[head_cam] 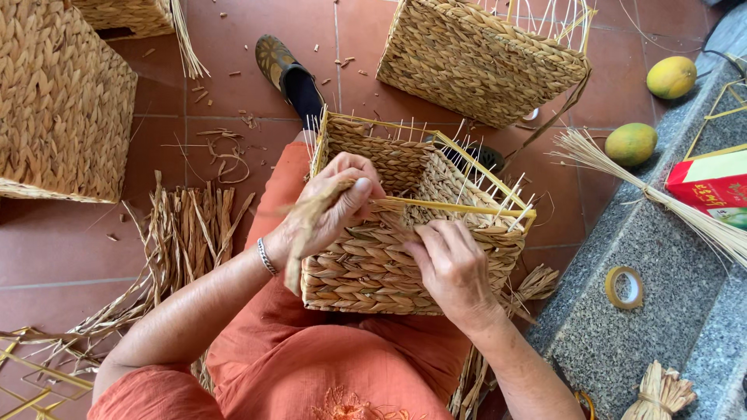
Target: The person sits on the floor weaving dried straw strips around the rim of a woven basket fitted with a yellow bamboo frame, tucking and tightening the strands by hand and pulling new strips from bundles on the floor to continue the weave.
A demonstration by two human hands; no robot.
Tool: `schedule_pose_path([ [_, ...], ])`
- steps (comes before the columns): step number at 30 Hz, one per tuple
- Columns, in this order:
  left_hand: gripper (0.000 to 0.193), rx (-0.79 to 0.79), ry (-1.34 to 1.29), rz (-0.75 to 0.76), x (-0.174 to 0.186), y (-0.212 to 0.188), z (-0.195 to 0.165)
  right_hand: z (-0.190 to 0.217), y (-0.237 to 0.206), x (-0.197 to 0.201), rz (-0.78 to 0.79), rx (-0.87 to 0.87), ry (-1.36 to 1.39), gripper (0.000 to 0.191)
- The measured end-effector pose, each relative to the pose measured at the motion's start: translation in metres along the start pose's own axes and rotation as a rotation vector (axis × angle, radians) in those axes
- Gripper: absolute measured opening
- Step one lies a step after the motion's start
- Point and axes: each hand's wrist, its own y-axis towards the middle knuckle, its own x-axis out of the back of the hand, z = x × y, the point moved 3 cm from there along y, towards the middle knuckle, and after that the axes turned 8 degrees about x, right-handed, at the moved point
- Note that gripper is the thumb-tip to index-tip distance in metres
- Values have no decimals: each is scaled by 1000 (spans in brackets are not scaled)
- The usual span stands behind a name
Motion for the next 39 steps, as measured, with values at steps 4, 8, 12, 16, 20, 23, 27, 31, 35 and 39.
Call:
schedule_pose_path([
  [4,40,105,-292,216,6,-2,-5,-16,6,-3,56,-35,51,12],
  [8,38,99,-387,272,7,1,-3,-36,23,18,17,-119,338,13],
  [12,37,154,-148,218,11,-2,11,-40,35,22,-40,-127,240,11],
  [16,30,94,-368,246,2,-3,24,-38,32,12,-85,-84,-25,29],
  [20,29,20,-248,297,1,0,24,-40,22,9,-87,-71,-103,33],
  [23,24,-45,23,397,16,-1,10,-43,19,7,-76,-86,-119,30],
  [27,43,80,-192,543,64,-4,-11,-44,20,-3,-34,-72,-225,29],
  [31,44,-57,210,307,110,53,-10,-44,23,-12,-4,-30,-384,31],
  [35,30,4,437,385,70,114,24,-46,32,-13,-22,-49,-413,43],
  [39,31,19,624,861,-18,143,52,-48,40,-12,-21,-91,-436,53],
])
